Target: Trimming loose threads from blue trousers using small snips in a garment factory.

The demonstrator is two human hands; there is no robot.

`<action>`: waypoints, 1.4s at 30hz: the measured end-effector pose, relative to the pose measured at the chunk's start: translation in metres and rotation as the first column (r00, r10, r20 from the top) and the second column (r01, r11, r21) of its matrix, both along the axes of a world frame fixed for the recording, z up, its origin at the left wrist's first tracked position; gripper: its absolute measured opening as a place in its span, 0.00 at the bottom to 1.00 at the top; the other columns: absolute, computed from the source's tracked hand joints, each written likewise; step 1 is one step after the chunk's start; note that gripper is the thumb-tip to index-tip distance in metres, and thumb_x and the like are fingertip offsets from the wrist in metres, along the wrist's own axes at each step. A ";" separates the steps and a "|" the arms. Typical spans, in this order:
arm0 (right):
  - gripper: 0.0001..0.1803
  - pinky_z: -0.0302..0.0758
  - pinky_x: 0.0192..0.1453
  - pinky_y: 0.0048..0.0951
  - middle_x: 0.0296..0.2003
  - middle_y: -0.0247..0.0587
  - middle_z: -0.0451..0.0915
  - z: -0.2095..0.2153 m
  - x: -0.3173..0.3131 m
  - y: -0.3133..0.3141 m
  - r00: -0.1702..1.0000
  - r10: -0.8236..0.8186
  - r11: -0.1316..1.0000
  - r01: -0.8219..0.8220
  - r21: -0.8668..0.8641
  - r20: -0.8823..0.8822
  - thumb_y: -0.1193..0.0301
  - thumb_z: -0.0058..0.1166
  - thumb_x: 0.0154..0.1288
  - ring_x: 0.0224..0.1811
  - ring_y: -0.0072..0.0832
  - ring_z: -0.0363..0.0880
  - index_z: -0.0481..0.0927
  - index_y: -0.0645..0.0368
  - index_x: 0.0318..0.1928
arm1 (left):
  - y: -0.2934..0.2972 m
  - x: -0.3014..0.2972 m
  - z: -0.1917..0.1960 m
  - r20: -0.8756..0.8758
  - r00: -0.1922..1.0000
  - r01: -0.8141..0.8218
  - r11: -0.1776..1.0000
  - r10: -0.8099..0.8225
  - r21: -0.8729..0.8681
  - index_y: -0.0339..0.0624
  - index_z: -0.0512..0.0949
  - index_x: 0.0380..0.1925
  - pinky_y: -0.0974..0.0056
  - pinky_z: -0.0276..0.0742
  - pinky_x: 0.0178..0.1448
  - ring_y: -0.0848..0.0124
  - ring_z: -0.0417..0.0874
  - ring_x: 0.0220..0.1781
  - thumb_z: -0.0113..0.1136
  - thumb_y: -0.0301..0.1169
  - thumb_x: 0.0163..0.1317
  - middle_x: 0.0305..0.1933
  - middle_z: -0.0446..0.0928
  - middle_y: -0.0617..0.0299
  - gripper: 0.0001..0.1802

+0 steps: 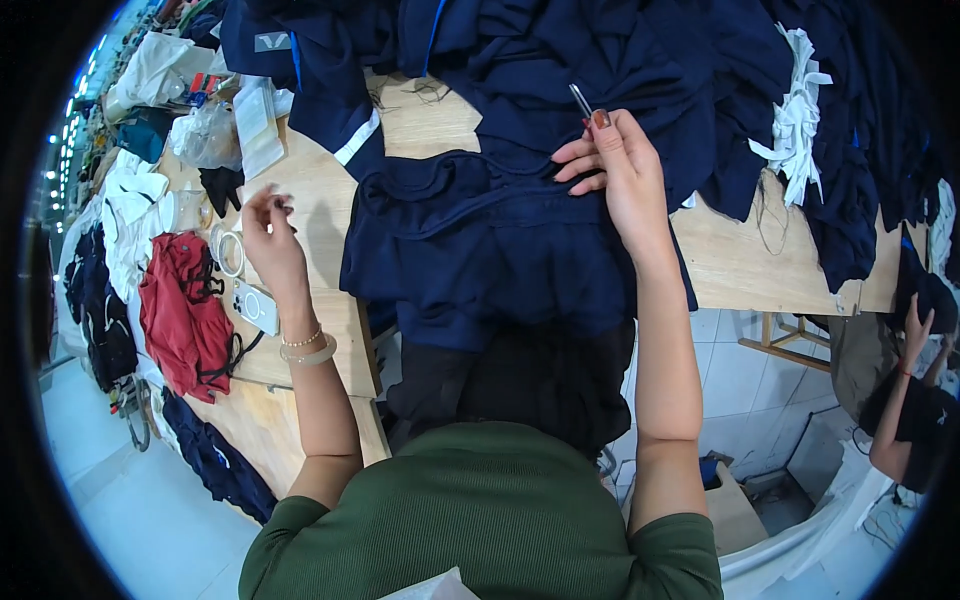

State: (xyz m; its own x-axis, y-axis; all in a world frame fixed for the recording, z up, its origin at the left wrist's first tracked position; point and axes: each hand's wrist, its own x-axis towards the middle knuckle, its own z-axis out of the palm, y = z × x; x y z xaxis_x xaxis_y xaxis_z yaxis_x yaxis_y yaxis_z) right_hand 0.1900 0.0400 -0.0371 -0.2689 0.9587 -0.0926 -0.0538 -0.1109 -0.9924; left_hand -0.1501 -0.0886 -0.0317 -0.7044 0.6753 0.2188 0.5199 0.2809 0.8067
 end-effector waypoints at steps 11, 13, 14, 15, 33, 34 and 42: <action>0.20 0.79 0.34 0.21 0.35 0.49 0.85 -0.002 0.002 0.001 1.000 -0.008 1.000 0.008 0.003 0.013 0.54 0.38 0.81 0.32 0.27 0.85 0.71 0.59 0.41 | 0.010 0.060 0.003 -0.291 0.801 0.510 0.851 -0.523 -0.125 0.44 0.82 0.42 0.58 0.74 0.56 0.57 0.75 0.50 0.75 0.27 0.47 0.51 0.74 0.57 0.20; 0.20 0.79 0.34 0.21 0.35 0.49 0.85 0.000 0.001 0.001 1.000 -0.008 1.000 0.008 -0.002 0.016 0.54 0.38 0.81 0.32 0.27 0.85 0.71 0.59 0.40 | 0.011 0.050 -0.008 -0.311 0.785 0.512 0.844 -0.536 -0.163 0.44 0.83 0.40 0.58 0.74 0.55 0.59 0.75 0.50 0.75 0.27 0.47 0.52 0.74 0.57 0.18; 0.20 0.80 0.34 0.21 0.35 0.49 0.85 0.000 0.000 0.000 1.000 -0.015 1.000 0.016 -0.011 0.022 0.55 0.38 0.81 0.32 0.27 0.85 0.71 0.58 0.40 | 0.012 0.042 -0.011 -0.317 0.805 0.479 0.864 -0.502 -0.153 0.44 0.83 0.39 0.58 0.74 0.54 0.60 0.75 0.49 0.75 0.26 0.47 0.51 0.74 0.57 0.17; 0.20 0.80 0.34 0.21 0.35 0.49 0.85 0.000 -0.001 0.000 1.000 -0.010 1.000 0.010 -0.010 0.018 0.55 0.38 0.81 0.32 0.27 0.85 0.71 0.58 0.40 | 0.012 0.036 -0.014 -0.323 0.823 0.445 0.884 -0.467 -0.144 0.43 0.83 0.38 0.58 0.75 0.54 0.60 0.75 0.48 0.74 0.24 0.47 0.50 0.74 0.57 0.16; 0.15 0.52 0.24 0.16 0.23 0.24 0.66 0.029 -0.019 -0.018 0.991 0.015 0.999 -0.010 -0.039 0.131 0.60 0.46 0.79 0.22 0.09 0.55 0.77 0.59 0.45 | 0.010 0.078 -0.012 -0.405 0.902 0.053 0.969 -0.151 -0.242 0.40 0.84 0.36 0.56 0.76 0.45 0.57 0.78 0.44 0.73 0.28 0.53 0.42 0.72 0.56 0.10; 0.14 0.52 0.24 0.15 0.23 0.23 0.65 0.033 -0.023 -0.022 0.993 0.058 0.996 -0.050 -0.077 0.106 0.61 0.47 0.78 0.22 0.09 0.56 0.77 0.59 0.45 | 0.010 0.077 -0.014 -0.407 0.895 0.075 0.960 -0.184 -0.269 0.39 0.84 0.35 0.56 0.76 0.45 0.57 0.79 0.44 0.72 0.27 0.54 0.42 0.72 0.56 0.09; 0.11 0.56 0.22 0.15 0.19 0.25 0.72 0.041 -0.065 -0.039 0.968 0.248 0.939 -0.248 -0.239 -0.030 0.65 0.54 0.73 0.18 0.09 0.62 0.78 0.60 0.41 | 0.004 0.090 0.002 -0.375 0.889 0.223 0.963 -0.264 -0.152 0.37 0.82 0.33 0.59 0.76 0.38 0.59 0.80 0.34 0.66 0.22 0.57 0.40 0.73 0.56 0.04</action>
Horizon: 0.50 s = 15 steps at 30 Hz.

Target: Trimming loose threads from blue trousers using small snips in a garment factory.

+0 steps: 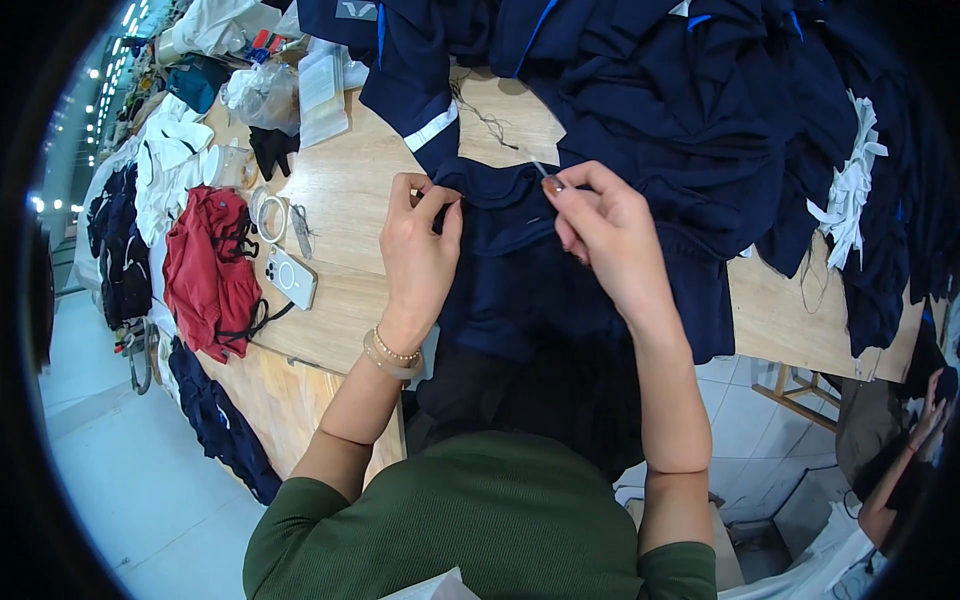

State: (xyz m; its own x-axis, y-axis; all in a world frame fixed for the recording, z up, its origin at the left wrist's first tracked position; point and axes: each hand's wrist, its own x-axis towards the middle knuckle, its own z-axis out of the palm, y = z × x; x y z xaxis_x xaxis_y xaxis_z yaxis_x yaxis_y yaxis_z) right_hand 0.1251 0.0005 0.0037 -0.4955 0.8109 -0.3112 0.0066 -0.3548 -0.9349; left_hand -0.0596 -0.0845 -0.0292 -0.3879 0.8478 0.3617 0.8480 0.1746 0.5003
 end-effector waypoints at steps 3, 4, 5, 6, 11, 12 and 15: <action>0.11 0.55 0.21 0.15 0.18 0.26 0.71 -0.006 -0.011 -0.001 0.999 0.031 0.999 -0.030 -0.013 0.024 0.64 0.53 0.73 0.17 0.09 0.61 0.78 0.60 0.41 | -0.003 -0.001 0.003 0.120 0.993 0.001 1.000 0.002 -0.024 0.35 0.80 0.33 0.59 0.77 0.36 0.58 0.81 0.30 0.62 0.19 0.59 0.38 0.75 0.55 0.03; 0.11 0.55 0.21 0.15 0.18 0.27 0.71 -0.008 -0.014 -0.001 0.998 0.056 0.998 -0.055 -0.016 0.029 0.65 0.51 0.74 0.17 0.10 0.61 0.78 0.61 0.42 | -0.004 -0.005 0.002 0.094 0.995 0.031 0.999 -0.027 -0.033 0.34 0.79 0.34 0.59 0.77 0.36 0.56 0.81 0.30 0.61 0.19 0.60 0.37 0.78 0.53 0.02; 0.11 0.55 0.21 0.15 0.18 0.27 0.71 -0.010 -0.017 -0.002 0.998 0.056 0.998 -0.055 -0.015 0.029 0.65 0.51 0.74 0.17 0.10 0.61 0.78 0.61 0.42 | -0.005 -0.008 0.001 0.068 0.996 0.059 0.997 -0.056 -0.042 0.33 0.78 0.34 0.59 0.78 0.36 0.55 0.82 0.29 0.59 0.19 0.61 0.36 0.80 0.52 0.02; 0.12 0.55 0.21 0.15 0.17 0.27 0.71 -0.012 -0.020 -0.002 0.998 0.059 0.998 -0.058 -0.022 0.030 0.65 0.51 0.74 0.16 0.10 0.61 0.78 0.61 0.41 | -0.006 -0.008 -0.001 0.068 0.996 0.059 0.997 -0.056 -0.041 0.33 0.78 0.34 0.59 0.78 0.36 0.55 0.82 0.29 0.59 0.19 0.61 0.36 0.80 0.52 0.02; 0.13 0.53 0.21 0.16 0.14 0.25 0.68 -0.022 -0.027 -0.001 0.999 0.049 0.998 -0.049 -0.037 0.018 0.64 0.52 0.74 0.14 0.10 0.59 0.79 0.62 0.37 | -0.012 -0.010 -0.009 0.207 0.978 0.030 0.998 -0.019 -0.052 0.33 0.74 0.35 0.51 0.78 0.40 0.44 0.82 0.37 0.55 0.20 0.65 0.34 0.80 0.43 0.01; 0.13 0.53 0.21 0.16 0.14 0.25 0.68 -0.023 -0.028 -0.001 0.999 0.050 0.998 -0.049 -0.037 0.019 0.64 0.52 0.74 0.14 0.10 0.59 0.79 0.62 0.37 | -0.013 -0.009 -0.010 0.208 0.978 0.030 0.998 -0.018 -0.052 0.33 0.74 0.35 0.51 0.78 0.40 0.44 0.82 0.37 0.55 0.20 0.65 0.34 0.80 0.43 0.01; 0.14 0.52 0.21 0.17 0.14 0.24 0.67 -0.024 -0.029 -0.002 0.999 0.032 0.997 -0.031 -0.064 0.019 0.63 0.53 0.74 0.14 0.10 0.59 0.79 0.62 0.36 | -0.014 -0.009 -0.013 0.207 0.978 0.006 0.994 0.016 -0.106 0.32 0.74 0.36 0.50 0.78 0.40 0.44 0.83 0.37 0.55 0.20 0.66 0.34 0.81 0.43 0.02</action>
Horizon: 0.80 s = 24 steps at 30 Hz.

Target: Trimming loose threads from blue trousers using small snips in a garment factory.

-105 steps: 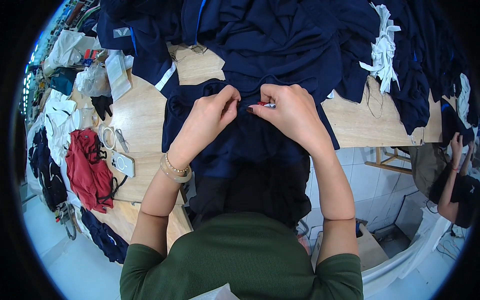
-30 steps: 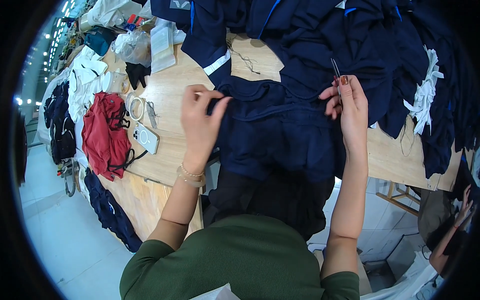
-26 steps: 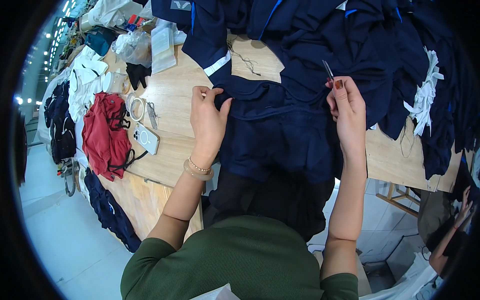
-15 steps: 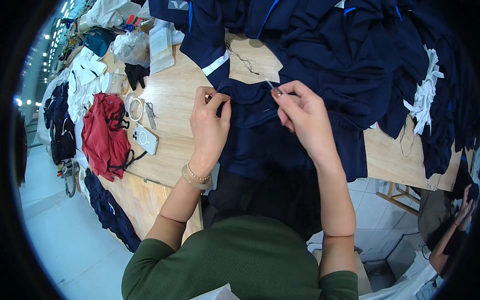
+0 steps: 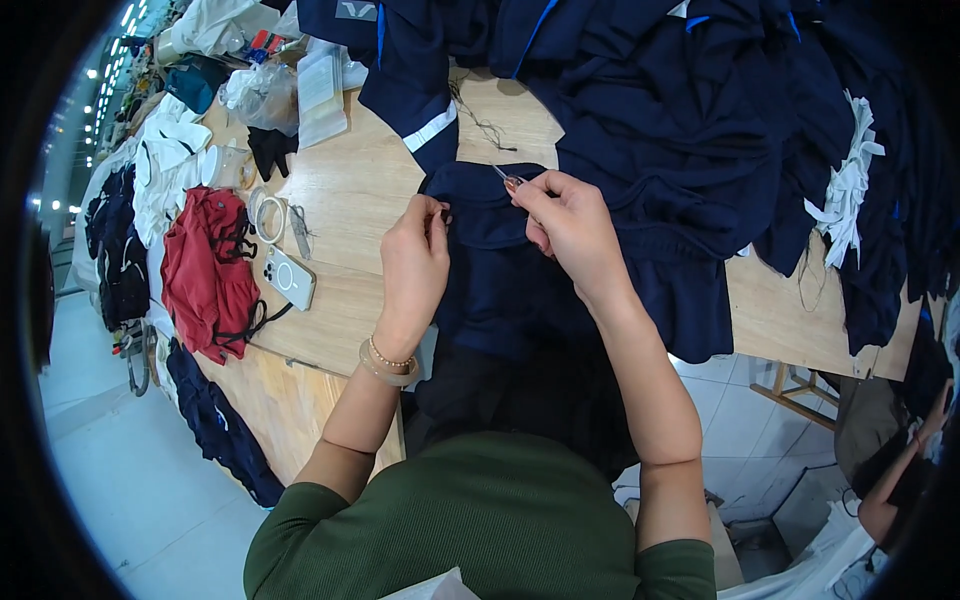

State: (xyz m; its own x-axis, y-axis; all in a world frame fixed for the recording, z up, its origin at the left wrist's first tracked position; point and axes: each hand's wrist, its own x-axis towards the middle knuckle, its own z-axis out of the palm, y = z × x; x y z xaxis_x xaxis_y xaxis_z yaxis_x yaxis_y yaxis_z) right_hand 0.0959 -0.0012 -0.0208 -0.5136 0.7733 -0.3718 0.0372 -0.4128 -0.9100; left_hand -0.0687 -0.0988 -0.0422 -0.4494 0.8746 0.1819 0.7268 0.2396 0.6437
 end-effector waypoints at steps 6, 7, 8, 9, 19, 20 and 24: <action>0.15 0.51 0.20 0.17 0.14 0.24 0.68 -0.003 0.000 -0.001 1.000 0.012 1.000 -0.012 -0.013 -0.014 0.62 0.53 0.74 0.14 0.10 0.58 0.80 0.61 0.37 | 0.003 0.003 -0.001 0.053 0.998 -0.033 0.999 0.033 -0.013 0.30 0.77 0.38 0.52 0.79 0.40 0.48 0.84 0.35 0.61 0.26 0.66 0.34 0.81 0.45 0.08; 0.15 0.51 0.20 0.17 0.14 0.24 0.68 -0.004 0.001 -0.001 1.000 0.015 1.000 -0.015 -0.009 -0.009 0.62 0.53 0.74 0.14 0.10 0.58 0.80 0.61 0.37 | 0.004 0.004 0.002 0.021 0.999 -0.035 0.999 0.036 -0.039 0.29 0.78 0.38 0.56 0.80 0.40 0.52 0.85 0.35 0.64 0.27 0.64 0.35 0.82 0.46 0.10; 0.15 0.51 0.20 0.17 0.14 0.24 0.68 -0.005 0.001 -0.001 1.000 0.019 1.000 -0.019 -0.005 -0.005 0.62 0.53 0.74 0.14 0.10 0.58 0.80 0.61 0.37 | 0.006 0.004 0.003 -0.011 0.999 -0.038 0.997 0.038 -0.064 0.29 0.80 0.39 0.59 0.81 0.40 0.57 0.87 0.35 0.67 0.28 0.63 0.36 0.84 0.46 0.11; 0.15 0.51 0.20 0.17 0.14 0.24 0.68 -0.005 0.001 -0.001 1.000 0.018 1.000 -0.018 -0.004 -0.005 0.62 0.53 0.74 0.14 0.10 0.58 0.80 0.61 0.37 | 0.006 0.004 0.002 -0.010 0.999 -0.038 0.997 0.037 -0.063 0.29 0.80 0.39 0.59 0.81 0.40 0.57 0.87 0.35 0.67 0.28 0.63 0.36 0.84 0.46 0.11; 0.14 0.52 0.20 0.17 0.15 0.25 0.69 -0.003 -0.001 -0.001 0.999 0.053 0.999 -0.053 -0.003 0.009 0.63 0.53 0.74 0.14 0.09 0.59 0.80 0.61 0.36 | 0.011 0.005 -0.011 -0.144 0.984 -0.113 0.992 0.103 -0.062 0.31 0.82 0.33 0.60 0.80 0.36 0.58 0.86 0.30 0.73 0.34 0.57 0.31 0.83 0.50 0.15; 0.14 0.52 0.20 0.17 0.15 0.25 0.69 -0.003 -0.001 -0.001 0.998 0.055 0.998 -0.055 -0.003 0.008 0.63 0.52 0.74 0.15 0.09 0.59 0.80 0.62 0.36 | 0.011 0.005 -0.010 -0.141 0.983 -0.129 0.990 0.119 -0.063 0.32 0.82 0.32 0.60 0.80 0.35 0.58 0.86 0.29 0.73 0.37 0.58 0.29 0.83 0.50 0.16; 0.14 0.52 0.20 0.17 0.15 0.25 0.69 -0.002 -0.002 -0.002 0.998 0.061 0.998 -0.061 0.001 0.025 0.63 0.53 0.74 0.15 0.09 0.59 0.80 0.62 0.36 | 0.016 0.006 -0.005 -0.101 0.981 -0.174 0.981 0.165 -0.088 0.33 0.83 0.29 0.59 0.79 0.34 0.56 0.86 0.26 0.71 0.41 0.60 0.25 0.83 0.50 0.18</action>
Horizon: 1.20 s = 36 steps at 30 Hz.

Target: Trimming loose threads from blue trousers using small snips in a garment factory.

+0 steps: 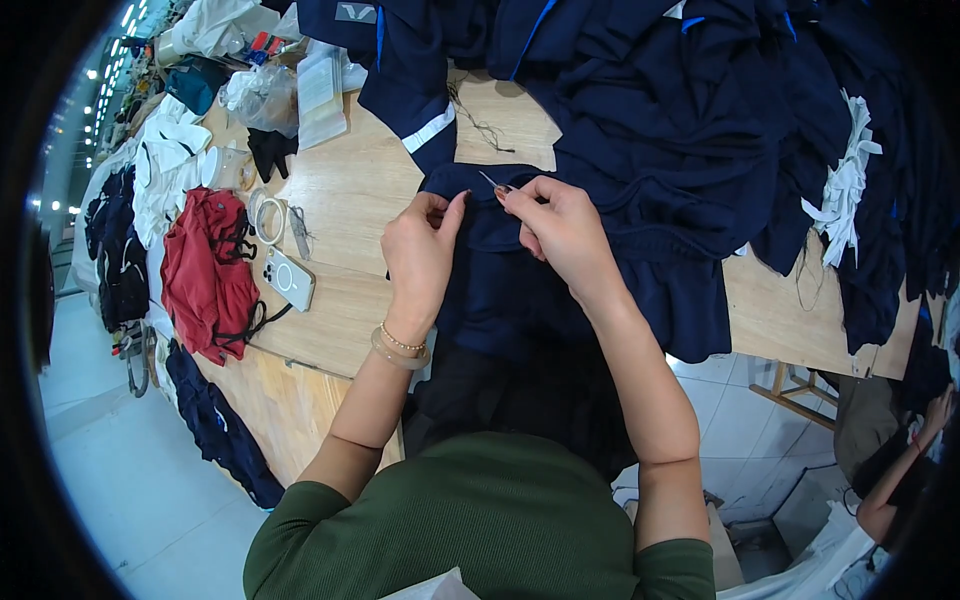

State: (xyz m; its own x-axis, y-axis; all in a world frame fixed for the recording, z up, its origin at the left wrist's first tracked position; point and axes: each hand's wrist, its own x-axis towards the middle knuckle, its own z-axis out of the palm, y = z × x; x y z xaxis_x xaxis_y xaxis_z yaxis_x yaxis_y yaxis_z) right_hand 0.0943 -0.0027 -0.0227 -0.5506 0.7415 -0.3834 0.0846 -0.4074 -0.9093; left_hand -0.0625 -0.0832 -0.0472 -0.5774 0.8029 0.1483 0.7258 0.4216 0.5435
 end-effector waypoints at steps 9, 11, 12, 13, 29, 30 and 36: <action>0.15 0.53 0.20 0.17 0.15 0.26 0.69 0.001 -0.001 0.000 1.000 0.002 1.000 -0.003 0.020 0.029 0.62 0.52 0.74 0.15 0.10 0.60 0.80 0.63 0.37 | 0.003 -0.007 0.004 -0.059 0.996 0.064 0.997 -0.062 0.035 0.36 0.76 0.25 0.53 0.77 0.32 0.48 0.82 0.26 0.61 0.32 0.67 0.22 0.79 0.48 0.14; 0.15 0.53 0.20 0.17 0.15 0.26 0.69 0.002 -0.001 0.001 1.000 -0.008 1.000 0.008 0.009 0.026 0.63 0.53 0.74 0.15 0.10 0.60 0.79 0.64 0.37 | -0.002 -0.008 0.007 0.130 0.983 0.121 0.990 -0.130 0.076 0.32 0.76 0.28 0.55 0.79 0.36 0.47 0.84 0.32 0.59 0.28 0.67 0.31 0.83 0.44 0.11; 0.15 0.53 0.20 0.17 0.15 0.26 0.69 0.001 -0.002 0.001 1.000 -0.007 1.000 0.007 0.009 0.025 0.63 0.53 0.74 0.15 0.10 0.60 0.79 0.64 0.37 | -0.004 -0.010 0.003 0.129 0.983 0.120 0.990 -0.129 0.076 0.32 0.76 0.28 0.55 0.79 0.36 0.47 0.84 0.32 0.59 0.28 0.67 0.31 0.83 0.44 0.11; 0.15 0.53 0.20 0.17 0.15 0.26 0.69 0.000 -0.004 0.002 1.000 -0.018 1.000 0.018 0.008 0.018 0.63 0.53 0.74 0.15 0.10 0.60 0.79 0.64 0.37 | -0.007 -0.013 -0.006 0.168 0.968 0.162 0.976 -0.186 0.149 0.30 0.77 0.32 0.60 0.79 0.39 0.57 0.86 0.35 0.59 0.25 0.67 0.38 0.84 0.45 0.08; 0.15 0.72 0.29 0.32 0.19 0.44 0.77 -0.016 -0.028 0.005 0.986 -0.152 0.857 0.098 0.505 0.067 0.64 0.61 0.67 0.21 0.29 0.77 0.80 0.64 0.43 | -0.012 -0.012 -0.002 0.489 0.861 0.053 0.981 -0.139 0.185 0.31 0.76 0.39 0.68 0.81 0.48 0.72 0.87 0.45 0.60 0.18 0.65 0.46 0.85 0.53 0.04; 0.15 0.72 0.29 0.32 0.19 0.44 0.77 -0.013 -0.031 0.006 0.986 -0.151 0.857 0.097 0.507 0.065 0.64 0.61 0.67 0.21 0.29 0.77 0.80 0.64 0.43 | -0.012 -0.013 -0.006 0.487 0.862 0.051 0.981 -0.138 0.187 0.31 0.76 0.39 0.68 0.81 0.48 0.72 0.87 0.45 0.60 0.18 0.65 0.46 0.85 0.53 0.04; 0.12 0.76 0.37 0.35 0.29 0.55 0.83 -0.024 -0.043 0.011 0.956 -0.081 0.860 -0.075 0.505 0.280 0.72 0.61 0.59 0.28 0.43 0.83 0.82 0.64 0.43 | -0.005 -0.007 -0.010 0.204 0.963 0.121 0.959 -0.176 0.255 0.37 0.74 0.50 0.65 0.83 0.44 0.66 0.88 0.40 0.61 0.17 0.63 0.38 0.85 0.52 0.15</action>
